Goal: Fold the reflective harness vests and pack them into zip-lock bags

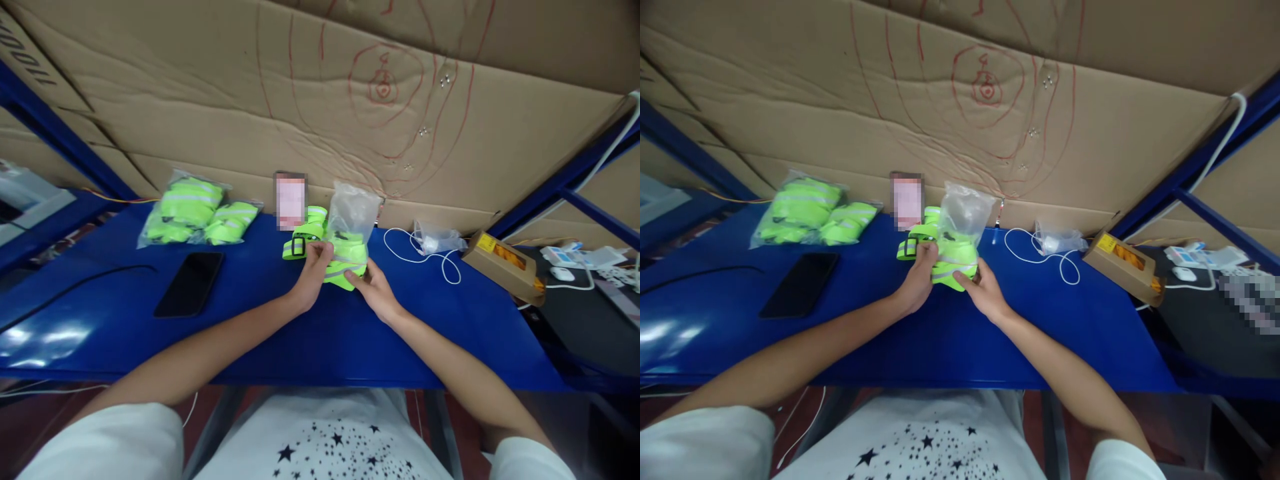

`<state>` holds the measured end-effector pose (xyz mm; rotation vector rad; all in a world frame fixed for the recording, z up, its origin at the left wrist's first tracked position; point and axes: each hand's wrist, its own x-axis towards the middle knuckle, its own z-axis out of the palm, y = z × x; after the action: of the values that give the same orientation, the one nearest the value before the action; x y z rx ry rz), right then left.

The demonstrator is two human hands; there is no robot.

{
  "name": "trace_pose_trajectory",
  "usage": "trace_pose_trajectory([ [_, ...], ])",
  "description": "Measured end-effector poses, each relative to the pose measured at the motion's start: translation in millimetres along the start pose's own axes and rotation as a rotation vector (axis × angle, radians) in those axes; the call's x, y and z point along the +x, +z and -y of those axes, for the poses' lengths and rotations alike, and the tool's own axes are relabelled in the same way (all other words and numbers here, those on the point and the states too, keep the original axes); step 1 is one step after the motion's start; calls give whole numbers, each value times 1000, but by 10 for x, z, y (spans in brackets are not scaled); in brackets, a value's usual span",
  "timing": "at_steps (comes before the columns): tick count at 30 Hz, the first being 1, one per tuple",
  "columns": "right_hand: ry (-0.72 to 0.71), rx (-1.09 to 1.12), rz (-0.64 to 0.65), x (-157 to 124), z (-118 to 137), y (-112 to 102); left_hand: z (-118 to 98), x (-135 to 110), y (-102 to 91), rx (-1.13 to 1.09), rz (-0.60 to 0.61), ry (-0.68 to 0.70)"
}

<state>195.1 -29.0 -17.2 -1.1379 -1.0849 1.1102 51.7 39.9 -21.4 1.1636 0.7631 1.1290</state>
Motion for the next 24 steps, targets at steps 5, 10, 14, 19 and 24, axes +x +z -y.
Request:
trace_pose_trajectory([
  [5, 28, 0, 72, 31, 51, -89, -144, 39, -50, -222, 193, -202],
  [10, 127, 144, 25, 67, 96, -153, -76, -40, 23, -186, 320, -192],
  [14, 144, 146, 14, 98, 133, -209, -19, -78, 62, -193, 335, -215],
  [19, 161, 106, 46, 123, 158, -298, -117, 42, -64, -308, 454, -239],
  [24, 208, 129, 68, 103, 100, -264, -133, 68, -94, -307, 316, -233],
])
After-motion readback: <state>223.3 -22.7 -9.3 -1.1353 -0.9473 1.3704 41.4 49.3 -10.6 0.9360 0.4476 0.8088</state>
